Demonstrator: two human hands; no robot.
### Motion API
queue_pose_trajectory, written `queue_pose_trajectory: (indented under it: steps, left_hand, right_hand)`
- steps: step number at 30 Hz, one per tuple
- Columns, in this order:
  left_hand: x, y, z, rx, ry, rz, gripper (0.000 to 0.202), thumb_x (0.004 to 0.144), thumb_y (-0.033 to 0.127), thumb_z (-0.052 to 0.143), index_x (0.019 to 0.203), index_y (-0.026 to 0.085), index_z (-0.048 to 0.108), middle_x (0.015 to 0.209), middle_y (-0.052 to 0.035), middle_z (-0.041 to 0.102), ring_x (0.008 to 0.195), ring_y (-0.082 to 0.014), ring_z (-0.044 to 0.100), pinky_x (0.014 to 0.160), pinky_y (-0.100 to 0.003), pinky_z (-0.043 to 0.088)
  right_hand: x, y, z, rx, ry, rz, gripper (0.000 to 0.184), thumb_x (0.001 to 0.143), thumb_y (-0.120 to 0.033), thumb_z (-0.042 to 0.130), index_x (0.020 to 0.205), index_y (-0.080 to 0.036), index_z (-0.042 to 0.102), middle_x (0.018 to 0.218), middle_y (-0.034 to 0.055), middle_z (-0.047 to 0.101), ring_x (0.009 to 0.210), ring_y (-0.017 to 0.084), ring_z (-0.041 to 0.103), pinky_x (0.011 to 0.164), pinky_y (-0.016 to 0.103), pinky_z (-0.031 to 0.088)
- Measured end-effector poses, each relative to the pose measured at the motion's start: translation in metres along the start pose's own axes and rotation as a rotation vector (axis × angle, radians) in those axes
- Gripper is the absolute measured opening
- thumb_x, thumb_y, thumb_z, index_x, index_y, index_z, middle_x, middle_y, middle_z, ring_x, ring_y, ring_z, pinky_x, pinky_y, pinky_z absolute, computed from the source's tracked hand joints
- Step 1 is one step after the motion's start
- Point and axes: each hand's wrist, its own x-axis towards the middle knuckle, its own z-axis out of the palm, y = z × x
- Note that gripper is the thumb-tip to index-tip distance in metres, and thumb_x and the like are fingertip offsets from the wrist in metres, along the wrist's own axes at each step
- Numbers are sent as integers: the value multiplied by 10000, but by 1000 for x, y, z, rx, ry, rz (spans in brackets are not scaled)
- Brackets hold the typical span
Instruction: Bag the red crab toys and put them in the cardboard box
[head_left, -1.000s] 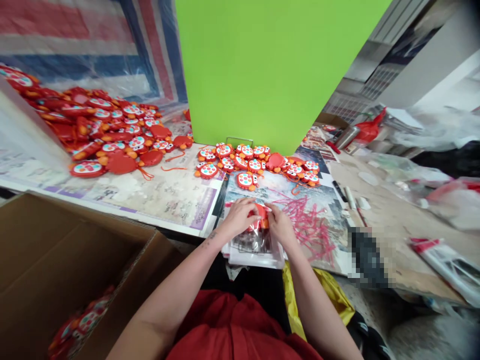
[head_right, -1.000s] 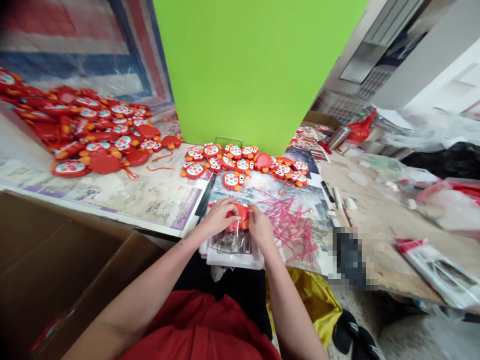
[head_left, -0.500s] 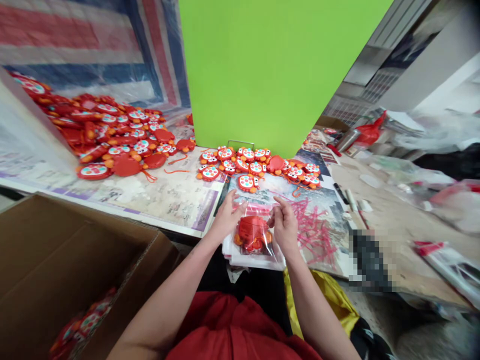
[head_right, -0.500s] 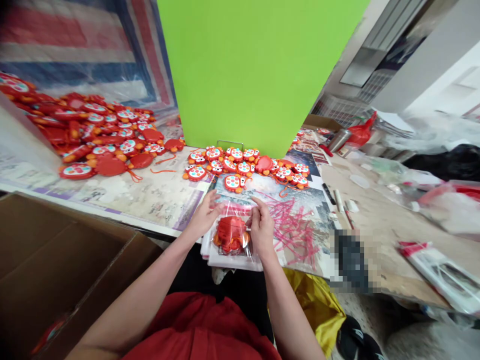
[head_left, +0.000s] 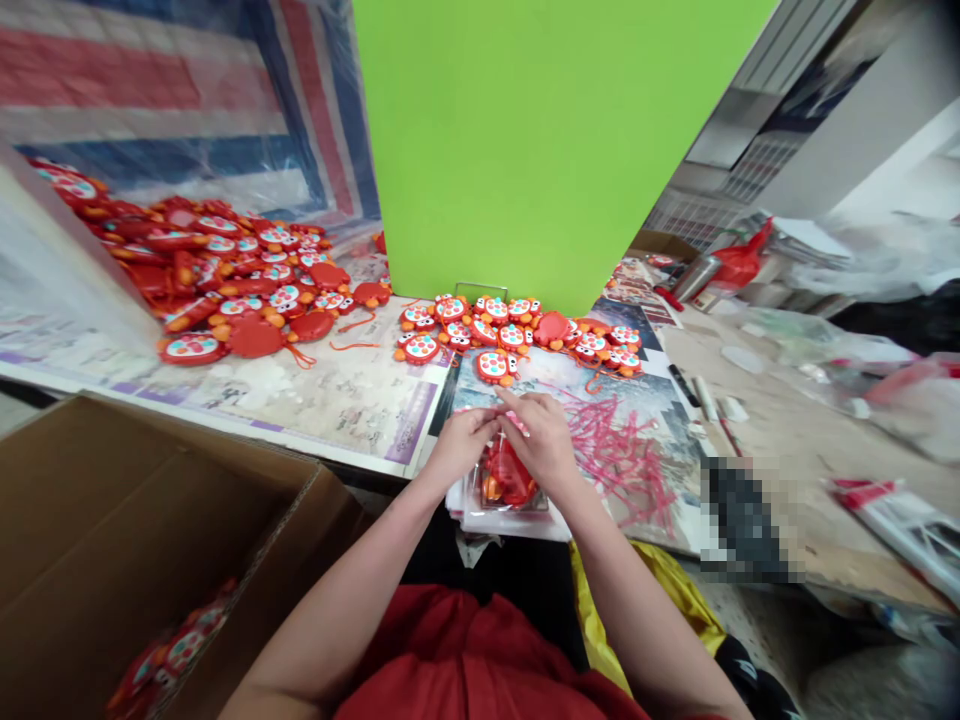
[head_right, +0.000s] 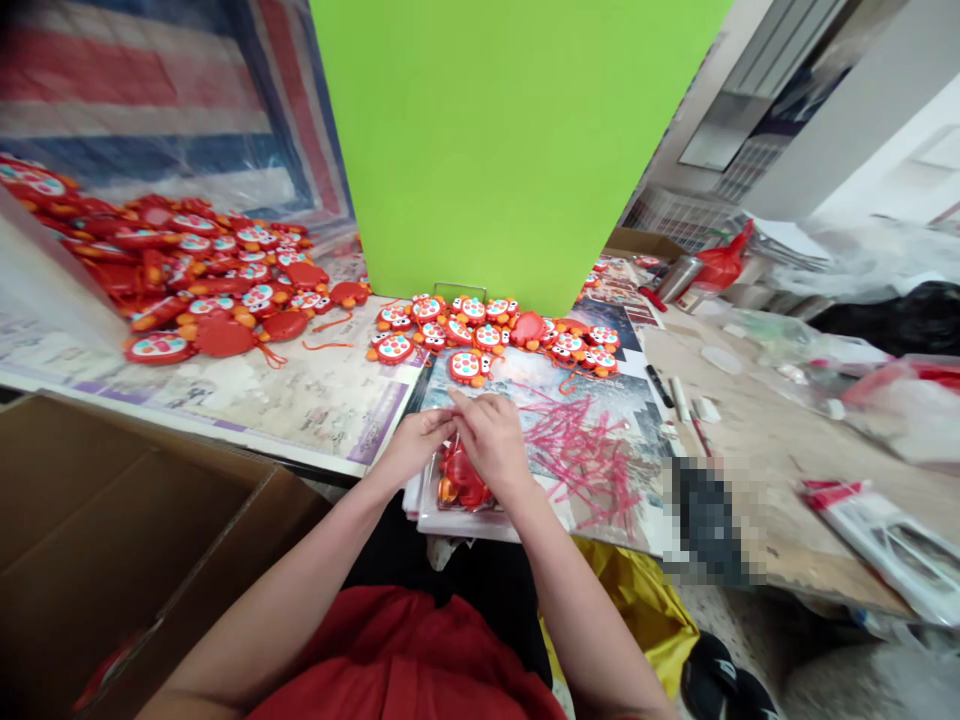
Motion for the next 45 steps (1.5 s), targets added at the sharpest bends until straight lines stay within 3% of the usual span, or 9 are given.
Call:
queue_pose_trajectory:
  steps: [5, 10, 16, 19, 26, 32, 35, 41, 45]
  left_hand:
    - [-3, 13, -3, 316, -27, 97, 256, 874, 122, 452, 901, 142, 706, 899, -80, 746, 852, -217, 687, 790, -304, 491]
    - [-5, 15, -1, 351, -66, 103, 274, 891, 136, 436, 929, 152, 707, 923, -75, 752, 882, -216, 697, 826, -304, 501]
    - [2, -14, -4, 151, -68, -26, 302, 895, 225, 480, 1104, 167, 690, 1031, -79, 752, 968, -220, 703, 882, -337, 529]
    - [4, -33, -6, 31, -54, -97, 286, 889, 248, 486, 1067, 151, 688, 1001, -89, 754, 941, -221, 715, 844, -339, 550]
    - [4, -35, -7, 1, -46, -152, 274, 882, 318, 518, 1014, 159, 698, 988, -73, 755, 955, -223, 710, 858, -335, 545]
    - [7, -34, -7, 29, -73, -153, 220, 814, 309, 612, 943, 158, 706, 987, -71, 755, 935, -212, 699, 877, -328, 531]
    - [6, -33, -6, -26, -69, -138, 229, 811, 327, 613, 927, 146, 692, 974, -82, 750, 911, -211, 698, 857, -339, 532]
    - [-5, -7, -6, -222, -85, -132, 276, 798, 388, 660, 905, 134, 674, 956, -83, 745, 916, -204, 691, 851, -331, 526]
    - [-11, 4, -9, -271, -69, -201, 264, 798, 357, 667, 956, 146, 686, 989, -82, 744, 912, -206, 692, 787, -323, 544]
  right_hand:
    - [8, -10, 2, -142, -74, -93, 427, 965, -144, 456, 1373, -234, 541, 880, 61, 700, 950, 238, 568, 838, 375, 421]
    - [8, 2, 9, -38, -51, 70, 400, 879, -132, 519, 1256, -230, 611, 848, 44, 708, 881, 242, 567, 820, 386, 411]
    - [-14, 109, 4, 65, 139, 565, 279, 745, -202, 502, 951, -161, 686, 821, 80, 718, 759, 234, 625, 768, 374, 473]
    - [-34, 171, -19, -94, 73, 921, 321, 699, -219, 478, 900, -152, 719, 818, 94, 729, 740, 236, 642, 712, 341, 484]
    - [-64, 223, -63, -255, -60, 1095, 368, 669, -304, 581, 953, -150, 758, 901, 143, 724, 901, 339, 635, 839, 480, 463]
    - [-57, 206, -68, -492, 134, 903, 609, 706, -259, 628, 1308, -180, 580, 1446, 202, 438, 1300, 396, 409, 1047, 609, 286]
    - [-44, 173, -68, -319, 250, 697, 453, 768, -244, 547, 1196, -135, 649, 1232, 200, 588, 1173, 341, 519, 1008, 534, 375]
    - [-34, 73, -43, 607, -200, 638, 305, 849, -455, 606, 987, -210, 724, 870, 56, 713, 796, 221, 636, 764, 373, 511]
    - [-40, 45, -29, 864, -199, 721, 307, 778, -452, 712, 967, -211, 730, 766, 15, 704, 686, 165, 621, 668, 304, 505]
